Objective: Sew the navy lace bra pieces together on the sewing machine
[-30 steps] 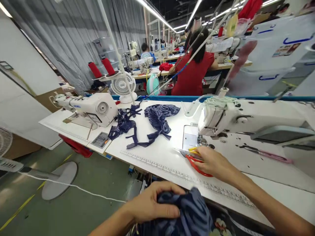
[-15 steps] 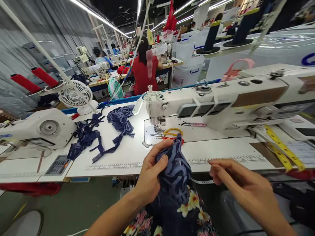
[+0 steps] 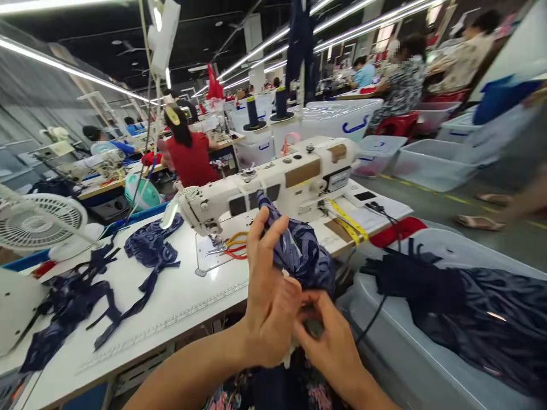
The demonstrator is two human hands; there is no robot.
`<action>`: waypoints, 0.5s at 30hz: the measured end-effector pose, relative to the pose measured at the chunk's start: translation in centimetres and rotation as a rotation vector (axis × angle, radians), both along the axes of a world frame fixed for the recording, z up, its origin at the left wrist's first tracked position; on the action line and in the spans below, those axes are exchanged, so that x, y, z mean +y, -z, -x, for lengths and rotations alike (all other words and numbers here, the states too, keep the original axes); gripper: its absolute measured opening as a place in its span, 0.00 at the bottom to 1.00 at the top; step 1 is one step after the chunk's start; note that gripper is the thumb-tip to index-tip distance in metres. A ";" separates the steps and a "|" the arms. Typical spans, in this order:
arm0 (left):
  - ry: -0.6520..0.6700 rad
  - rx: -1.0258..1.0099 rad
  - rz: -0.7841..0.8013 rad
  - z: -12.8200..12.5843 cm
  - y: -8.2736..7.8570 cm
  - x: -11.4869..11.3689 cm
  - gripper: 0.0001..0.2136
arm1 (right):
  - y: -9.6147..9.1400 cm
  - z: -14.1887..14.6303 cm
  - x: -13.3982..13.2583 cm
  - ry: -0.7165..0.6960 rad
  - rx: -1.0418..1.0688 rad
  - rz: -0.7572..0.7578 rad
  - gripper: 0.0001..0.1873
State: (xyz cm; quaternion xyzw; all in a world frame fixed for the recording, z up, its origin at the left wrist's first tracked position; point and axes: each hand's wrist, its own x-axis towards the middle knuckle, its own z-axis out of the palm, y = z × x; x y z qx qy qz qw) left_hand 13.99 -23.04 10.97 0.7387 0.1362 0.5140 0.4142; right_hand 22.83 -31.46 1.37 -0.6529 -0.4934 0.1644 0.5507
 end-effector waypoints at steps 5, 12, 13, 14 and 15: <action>0.008 0.202 -0.398 -0.8 -1.6 -3.0 0.22 | -0.6 -3.1 3.4 0.324 -0.136 -0.101 0.16; -0.066 0.379 -0.824 -2.4 -3.5 -0.1 0.27 | -0.4 -9.9 -2.6 0.275 -0.305 -0.058 0.10; -0.060 0.410 -0.899 -3.2 -3.3 1.0 0.28 | -0.2 -11.6 -4.6 0.271 -0.334 -0.040 0.10; -0.040 0.453 -0.974 -4.3 -3.0 2.2 0.29 | -0.1 -13.4 -6.8 0.282 -0.360 -0.016 0.11; -0.011 0.505 -1.038 -5.8 -2.6 3.2 0.30 | 0.0 -15.4 -9.1 0.318 -0.398 0.022 0.14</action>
